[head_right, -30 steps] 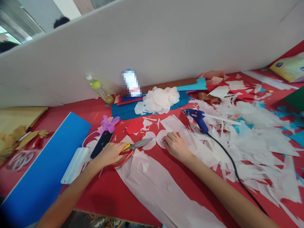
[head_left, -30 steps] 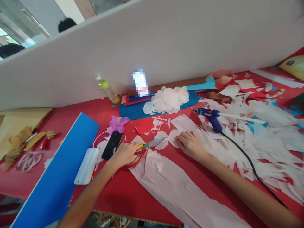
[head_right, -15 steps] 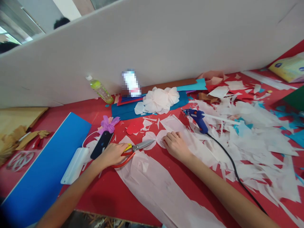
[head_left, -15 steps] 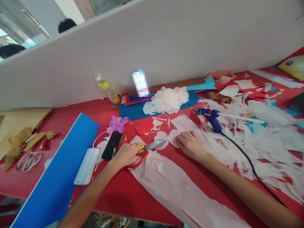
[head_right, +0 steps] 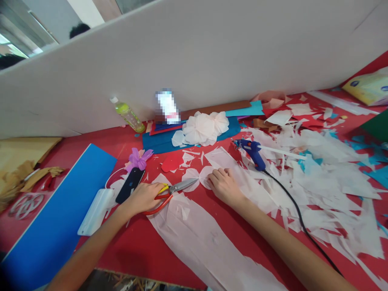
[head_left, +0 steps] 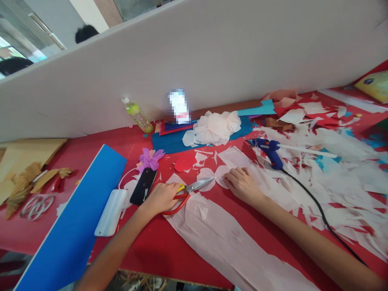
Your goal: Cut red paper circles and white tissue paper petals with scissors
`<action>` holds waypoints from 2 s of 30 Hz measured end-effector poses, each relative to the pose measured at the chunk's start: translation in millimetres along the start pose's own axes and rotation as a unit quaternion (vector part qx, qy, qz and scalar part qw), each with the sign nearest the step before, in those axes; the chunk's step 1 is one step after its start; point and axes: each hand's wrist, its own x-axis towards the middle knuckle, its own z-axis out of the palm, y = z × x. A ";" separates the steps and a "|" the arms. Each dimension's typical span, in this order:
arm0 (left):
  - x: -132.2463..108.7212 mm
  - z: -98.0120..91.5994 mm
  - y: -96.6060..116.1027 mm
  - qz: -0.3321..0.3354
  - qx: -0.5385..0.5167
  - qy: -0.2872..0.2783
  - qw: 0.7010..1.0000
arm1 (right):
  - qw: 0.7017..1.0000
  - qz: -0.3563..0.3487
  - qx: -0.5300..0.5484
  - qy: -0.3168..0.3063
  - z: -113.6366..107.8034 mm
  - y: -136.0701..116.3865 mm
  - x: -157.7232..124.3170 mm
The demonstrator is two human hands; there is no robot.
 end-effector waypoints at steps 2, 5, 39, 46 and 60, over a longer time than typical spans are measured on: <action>-0.7 -0.2 -0.1 0.000 0.001 0.005 1.000 | 1.000 0.001 0.001 0.004 -0.1 0.0 -0.1; -1.3 -0.5 0.3 -0.016 0.002 0.010 1.000 | 1.000 0.001 0.001 0.004 0.1 0.2 -0.5; 2.7 6.7 7.4 -0.033 -0.004 -0.010 0.999 | 1.000 -0.010 -0.029 0.001 0.1 -3.6 0.3; 1.2 4.1 10.0 -0.031 -0.006 -0.011 0.999 | 0.999 -0.010 -0.036 0.001 -0.3 -4.3 0.3; 0.0 5.4 8.2 -0.035 -0.013 -0.018 0.999 | 0.999 -0.011 -0.033 0.006 -2.2 -5.6 1.6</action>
